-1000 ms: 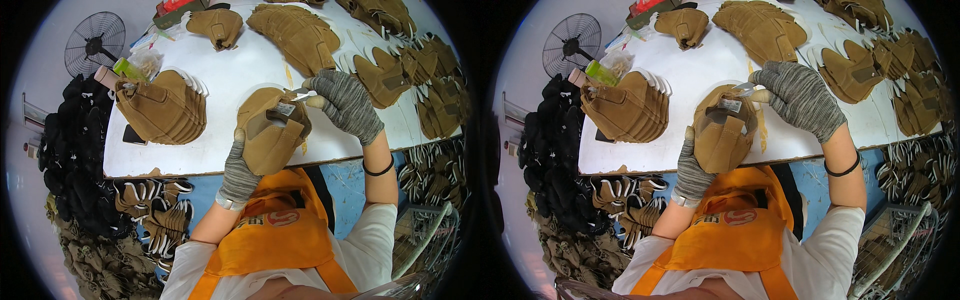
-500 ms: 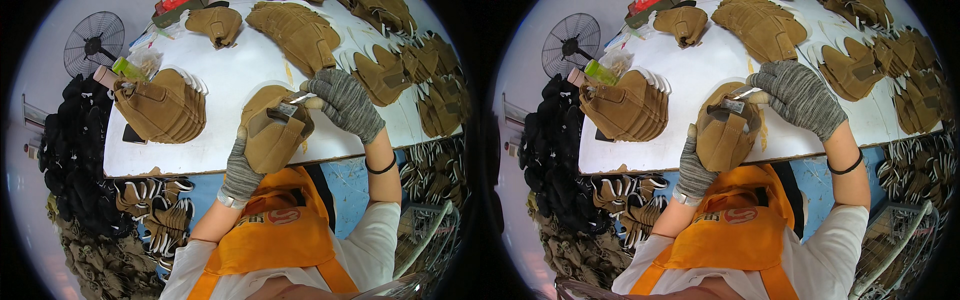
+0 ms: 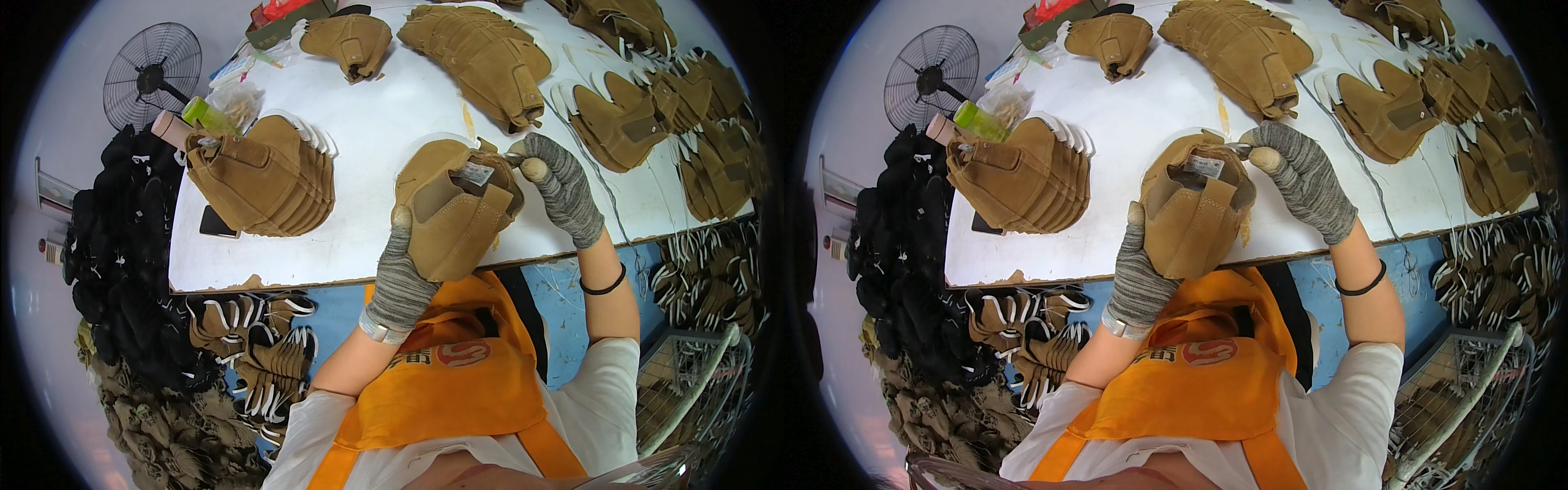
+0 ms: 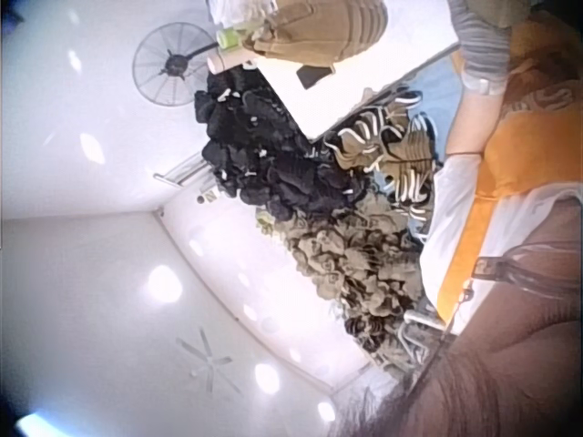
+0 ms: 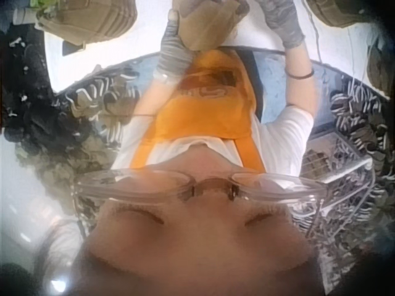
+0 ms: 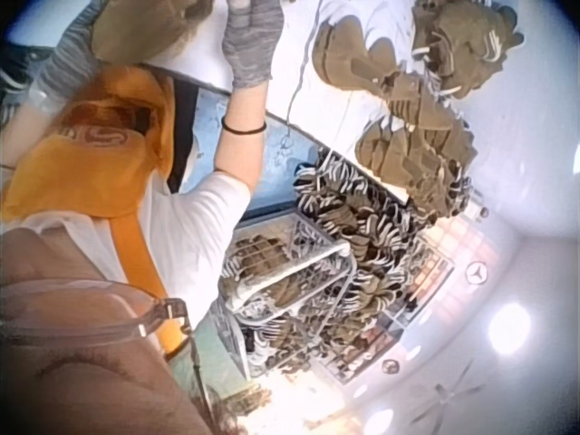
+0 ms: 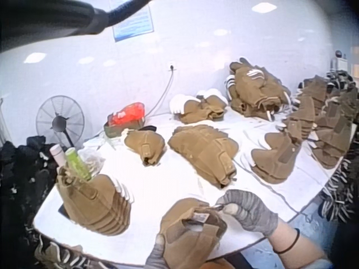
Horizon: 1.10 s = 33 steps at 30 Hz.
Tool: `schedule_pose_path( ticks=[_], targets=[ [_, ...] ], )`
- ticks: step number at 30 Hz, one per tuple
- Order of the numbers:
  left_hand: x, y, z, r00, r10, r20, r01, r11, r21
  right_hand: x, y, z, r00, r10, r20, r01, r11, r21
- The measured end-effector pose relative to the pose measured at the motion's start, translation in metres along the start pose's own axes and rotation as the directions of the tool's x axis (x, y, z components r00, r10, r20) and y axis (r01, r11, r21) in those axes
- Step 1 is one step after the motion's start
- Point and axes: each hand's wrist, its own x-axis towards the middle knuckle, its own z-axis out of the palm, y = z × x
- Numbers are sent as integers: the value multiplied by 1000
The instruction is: The person picks up and trims various brown boot components using small snips, including trimming the edges and pulling away loose threads from multiple pieces on a workspace.
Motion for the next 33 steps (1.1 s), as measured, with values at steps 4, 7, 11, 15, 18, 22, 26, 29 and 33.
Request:
schedule_pose_path(
  ticks=[4, 7, 11, 15, 18, 22, 26, 29, 33],
  targets=[
    [0, -3, -1, 1000, 18, -21, -17, 998, 60, 2, 3, -17, 979, 204, -28, -190, 947, 258],
    [-1, -5, 4, 1000, 28, 1, -28, 995, 91, 0, -2, -11, 974, 163, -156, -122, 963, 239],
    [0, -7, 0, 999, 46, 4, -46, 990, 132, -3, -28, 5, 993, -83, -85, 89, 994, 65],
    [-4, -8, 1, 997, 69, -28, -64, 986, 152, 6, -31, 11, 963, -270, -24, 225, 846, -484],
    [-5, -6, 0, 996, 81, -35, -74, 984, 161, 12, -16, 14, 885, -464, -48, 323, 684, -654],
    [-4, -5, 2, 997, 82, -10, -81, 992, 102, 9, 9, 19, 982, -142, -124, 93, 936, -338],
    [-5, -4, 0, 997, 78, 5, -79, 994, 75, 7, 11, 22, 954, -159, -254, 128, 983, -134],
    [-3, -2, -2, 995, 91, -38, -85, 989, 121, 9, 16, -1, 920, -39, -389, 1, 995, -95],
    [-6, 0, 4, 994, 94, -46, -90, 993, 79, -6, 14, -24, 840, 317, -440, 134, 665, 735]
  ],
)
